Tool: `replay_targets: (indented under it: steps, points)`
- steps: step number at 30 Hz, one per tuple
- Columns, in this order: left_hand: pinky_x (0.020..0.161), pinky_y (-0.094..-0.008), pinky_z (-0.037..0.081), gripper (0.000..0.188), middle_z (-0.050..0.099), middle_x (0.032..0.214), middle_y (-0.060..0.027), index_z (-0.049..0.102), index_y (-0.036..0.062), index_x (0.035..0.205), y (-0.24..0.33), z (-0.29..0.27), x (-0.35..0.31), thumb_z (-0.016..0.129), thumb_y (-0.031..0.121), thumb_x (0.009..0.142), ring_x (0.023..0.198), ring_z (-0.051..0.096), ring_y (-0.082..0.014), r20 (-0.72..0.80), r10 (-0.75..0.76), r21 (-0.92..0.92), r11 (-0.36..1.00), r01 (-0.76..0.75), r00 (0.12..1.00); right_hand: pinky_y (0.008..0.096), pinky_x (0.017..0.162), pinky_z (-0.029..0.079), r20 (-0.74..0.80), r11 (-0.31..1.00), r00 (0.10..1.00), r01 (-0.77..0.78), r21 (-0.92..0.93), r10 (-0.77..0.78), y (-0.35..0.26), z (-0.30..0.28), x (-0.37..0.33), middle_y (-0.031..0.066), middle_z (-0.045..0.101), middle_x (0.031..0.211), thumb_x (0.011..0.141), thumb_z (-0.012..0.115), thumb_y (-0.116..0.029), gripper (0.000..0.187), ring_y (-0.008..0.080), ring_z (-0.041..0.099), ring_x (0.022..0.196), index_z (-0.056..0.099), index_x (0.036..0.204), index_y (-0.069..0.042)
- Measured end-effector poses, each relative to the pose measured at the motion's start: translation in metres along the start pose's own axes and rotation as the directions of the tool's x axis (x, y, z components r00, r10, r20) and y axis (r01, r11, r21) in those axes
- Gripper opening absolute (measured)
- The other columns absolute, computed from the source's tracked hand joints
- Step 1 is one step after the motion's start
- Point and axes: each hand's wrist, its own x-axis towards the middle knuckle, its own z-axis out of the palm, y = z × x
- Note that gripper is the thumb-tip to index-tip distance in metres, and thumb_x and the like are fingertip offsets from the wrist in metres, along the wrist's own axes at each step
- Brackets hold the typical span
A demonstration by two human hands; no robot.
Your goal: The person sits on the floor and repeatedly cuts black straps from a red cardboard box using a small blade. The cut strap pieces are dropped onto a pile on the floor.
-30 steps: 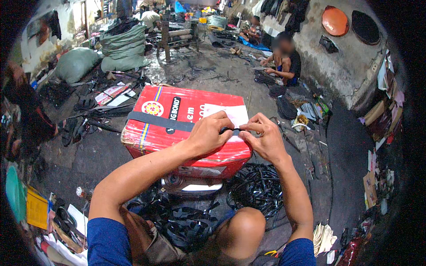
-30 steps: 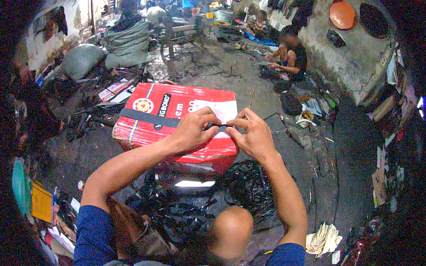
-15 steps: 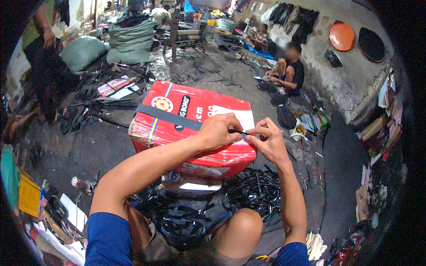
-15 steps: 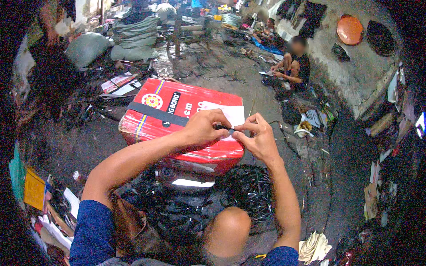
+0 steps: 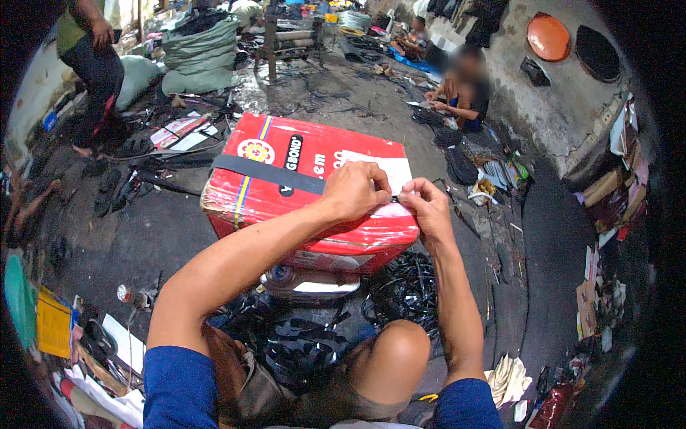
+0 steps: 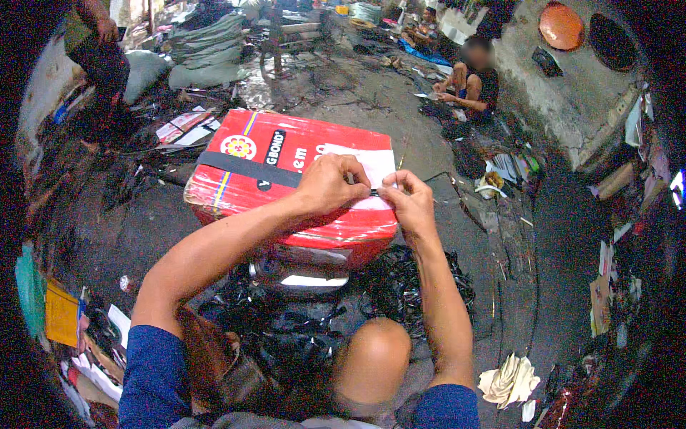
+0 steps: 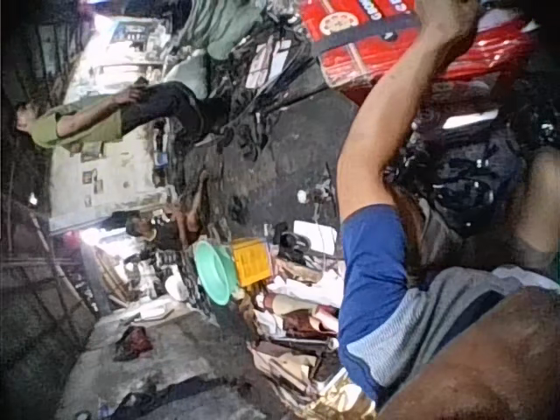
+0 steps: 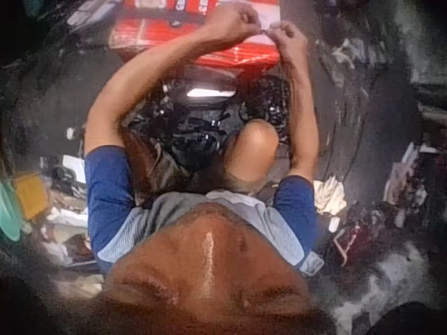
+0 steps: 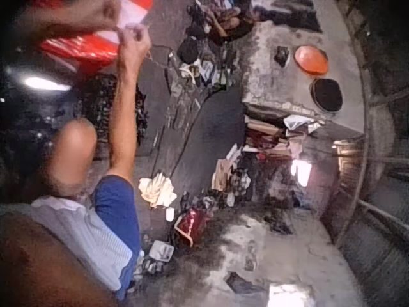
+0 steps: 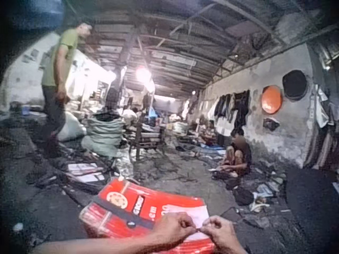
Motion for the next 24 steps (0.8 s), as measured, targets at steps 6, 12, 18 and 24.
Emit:
replay_targets:
  steps: [6,12,18,24]
  points:
    - [0.069,-0.0381,0.055,0.013,0.074,0.081,-0.0105,0.078,0.0063,0.084,-0.001,-0.008,0.01,0.077,0.018,0.077,0.073,0.071,-0.0232,0.09,-0.005,0.001,1.0,0.004,0.996,0.0227,0.06,0.043,-0.044,0.999,0.999,-0.022,0.041,0.024,-0.011,0.009,0.004,-0.002,0.057,0.075,0.081,0.071,0.001,0.02,0.0074,0.055,0.069,0.06,0.094,-0.008]
    - [0.071,-0.0412,0.056,0.012,0.072,0.08,-0.0159,0.078,0.0048,0.082,0.003,-0.006,0.018,0.073,0.015,0.076,0.074,0.071,-0.0309,0.085,0.15,-0.041,0.988,-0.147,0.985,0.0243,0.049,0.035,-0.049,0.997,0.998,-0.047,0.065,0.05,0.005,-0.003,0.0,-0.0045,0.052,0.068,0.096,0.072,-0.031,0.027,0.0052,0.046,0.058,0.056,0.087,-0.01]
    - [0.064,-0.0341,0.052,0.013,0.07,0.078,-0.0109,0.077,-0.0009,0.084,0.006,0.012,0.017,0.076,0.012,0.08,0.069,0.066,-0.0188,0.03,0.179,-0.178,0.969,-0.171,0.983,0.025,0.038,0.028,-0.025,0.992,0.999,-0.033,0.121,0.036,0.009,-0.001,-0.005,-0.006,0.047,0.065,0.1,0.064,-0.024,0.024,0.0043,0.04,0.047,0.052,0.082,-0.013]
    - [0.062,-0.0314,0.051,0.01,0.068,0.077,-0.0093,0.075,-0.0009,0.083,0.007,0.029,0.017,0.077,0.009,0.081,0.07,0.065,-0.0155,-0.01,0.176,-0.334,0.927,-0.169,0.984,0.0202,0.035,0.026,0.177,0.67,0.936,-0.342,0.659,0.303,0.021,-0.008,-0.016,-0.0061,0.044,0.065,0.102,0.06,-0.022,0.017,0.0039,0.036,0.042,0.053,0.089,-0.015]
